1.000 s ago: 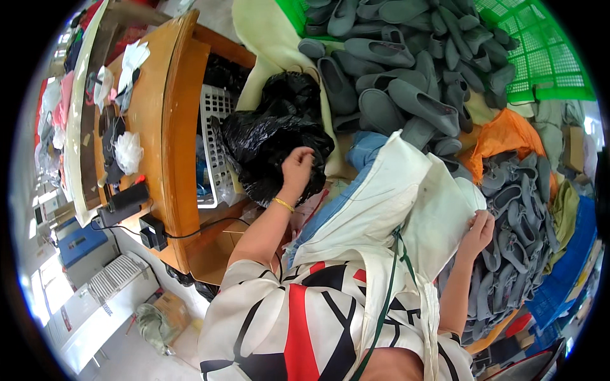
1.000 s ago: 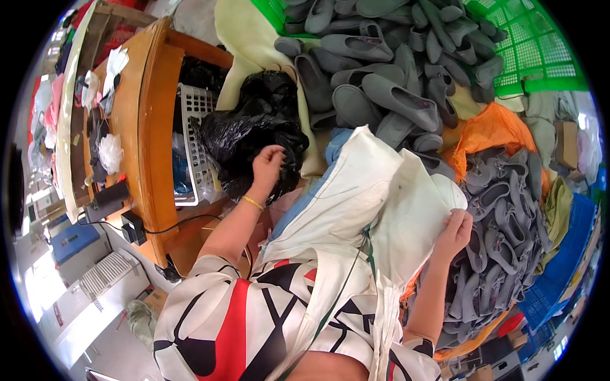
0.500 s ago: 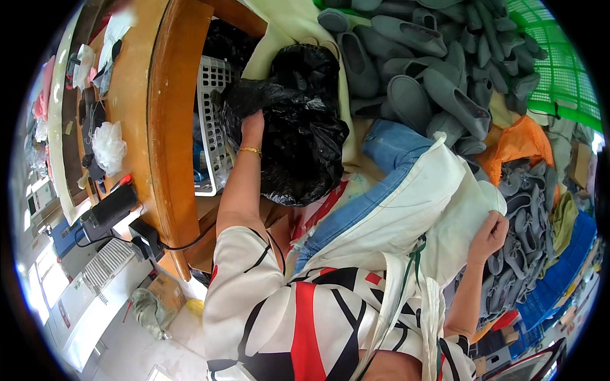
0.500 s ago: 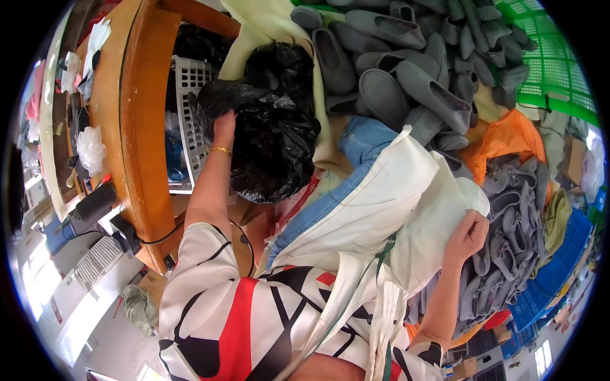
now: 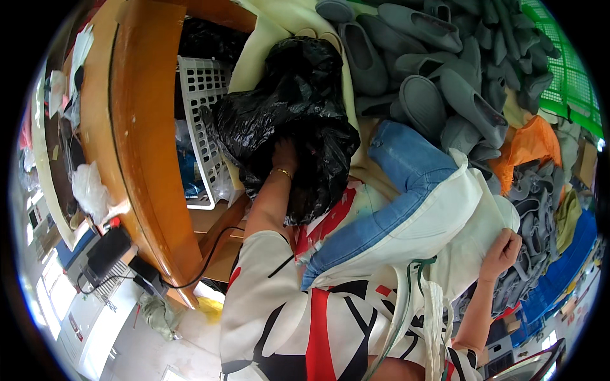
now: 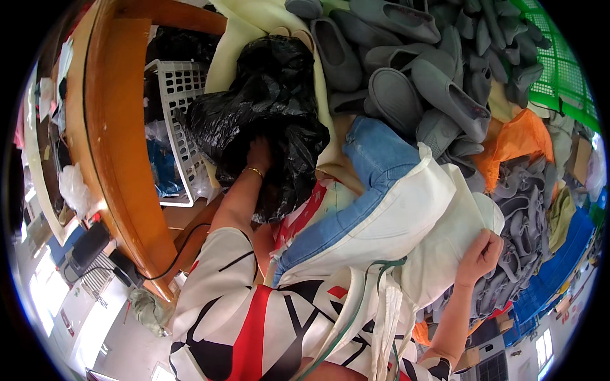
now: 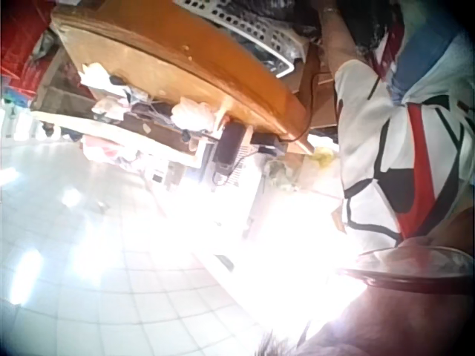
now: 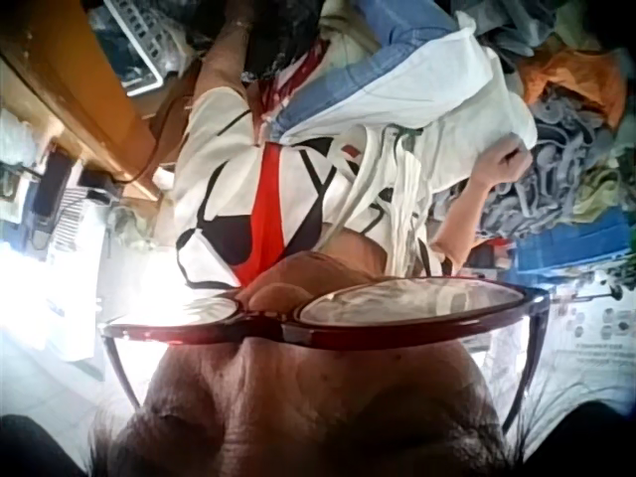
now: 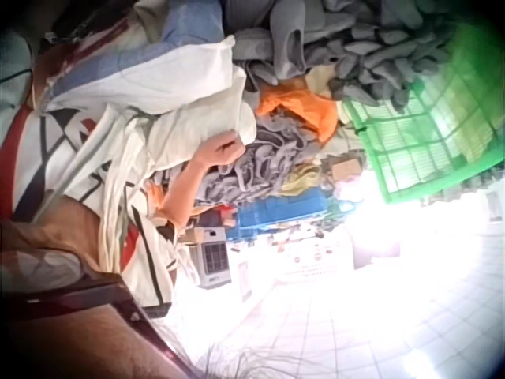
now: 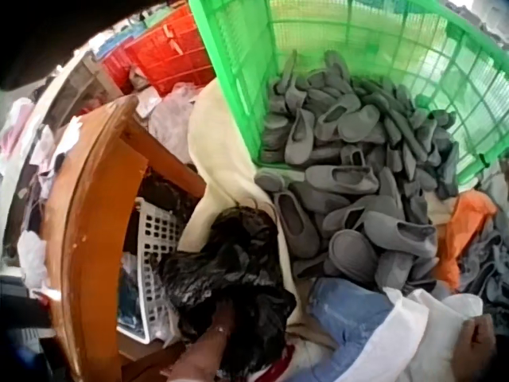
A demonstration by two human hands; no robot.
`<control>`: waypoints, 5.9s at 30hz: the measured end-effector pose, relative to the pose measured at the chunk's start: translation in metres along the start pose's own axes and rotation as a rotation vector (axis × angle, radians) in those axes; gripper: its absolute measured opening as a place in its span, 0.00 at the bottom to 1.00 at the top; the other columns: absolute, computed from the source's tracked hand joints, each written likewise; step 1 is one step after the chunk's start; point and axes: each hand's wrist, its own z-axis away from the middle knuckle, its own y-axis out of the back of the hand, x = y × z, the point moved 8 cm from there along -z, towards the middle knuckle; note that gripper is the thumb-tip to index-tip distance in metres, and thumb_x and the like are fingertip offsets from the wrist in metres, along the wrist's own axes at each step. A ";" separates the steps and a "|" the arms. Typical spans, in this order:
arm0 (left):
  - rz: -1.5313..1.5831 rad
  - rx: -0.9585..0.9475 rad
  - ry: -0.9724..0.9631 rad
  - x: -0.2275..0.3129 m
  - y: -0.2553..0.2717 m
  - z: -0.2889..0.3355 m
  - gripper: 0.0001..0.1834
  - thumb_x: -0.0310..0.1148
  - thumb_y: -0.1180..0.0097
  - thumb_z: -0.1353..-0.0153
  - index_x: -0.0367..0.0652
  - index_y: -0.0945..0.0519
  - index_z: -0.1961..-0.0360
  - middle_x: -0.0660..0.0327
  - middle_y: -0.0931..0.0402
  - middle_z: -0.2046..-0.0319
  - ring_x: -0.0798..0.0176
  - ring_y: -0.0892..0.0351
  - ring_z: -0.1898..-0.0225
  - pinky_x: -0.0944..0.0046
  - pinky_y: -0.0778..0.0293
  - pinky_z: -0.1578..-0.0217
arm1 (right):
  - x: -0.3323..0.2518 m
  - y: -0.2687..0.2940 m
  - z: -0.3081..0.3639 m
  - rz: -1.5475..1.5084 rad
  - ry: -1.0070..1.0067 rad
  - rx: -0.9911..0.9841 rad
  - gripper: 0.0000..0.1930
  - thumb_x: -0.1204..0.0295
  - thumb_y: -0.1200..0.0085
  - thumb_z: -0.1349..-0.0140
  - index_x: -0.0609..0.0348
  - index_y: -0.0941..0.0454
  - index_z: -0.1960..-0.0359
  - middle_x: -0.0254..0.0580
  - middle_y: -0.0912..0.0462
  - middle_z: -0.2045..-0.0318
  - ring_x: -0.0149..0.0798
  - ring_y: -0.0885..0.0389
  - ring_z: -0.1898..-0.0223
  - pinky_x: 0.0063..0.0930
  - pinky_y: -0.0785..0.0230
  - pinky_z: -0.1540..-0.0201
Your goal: The person sits at a workstation and sews a decorative bow onto the front of grey fabric slippers. They pick up a slipper from a pile, use a needle and thread to attach the bow, and then place the finished slipper into a large orange basket.
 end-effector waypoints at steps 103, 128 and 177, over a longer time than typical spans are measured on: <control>0.222 0.364 -0.833 0.342 0.261 0.274 0.20 0.49 0.40 0.40 0.40 0.22 0.65 0.49 0.22 0.73 0.43 0.24 0.69 0.53 0.27 0.65 | 0.077 0.064 0.155 -0.404 -0.312 0.335 0.08 0.71 0.41 0.40 0.64 0.22 0.65 0.50 0.21 0.68 0.48 0.21 0.66 0.36 0.29 0.61; 1.082 0.067 -1.236 0.395 0.244 0.443 0.10 0.33 0.52 0.27 0.41 0.27 0.66 0.69 0.32 0.75 0.78 0.37 0.73 0.76 0.42 0.72 | -0.043 0.083 0.182 -1.032 -0.022 0.179 0.12 0.65 0.41 0.37 0.61 0.22 0.60 0.43 0.22 0.72 0.35 0.24 0.69 0.31 0.30 0.63; 0.601 -0.077 -1.575 0.350 0.219 0.424 0.15 0.20 0.32 0.53 0.42 0.16 0.61 0.61 0.17 0.63 0.56 0.20 0.58 0.61 0.25 0.55 | -0.055 0.057 0.155 -0.815 0.050 -0.426 0.09 0.80 0.44 0.39 0.59 0.18 0.57 0.40 0.15 0.67 0.36 0.19 0.70 0.23 0.29 0.65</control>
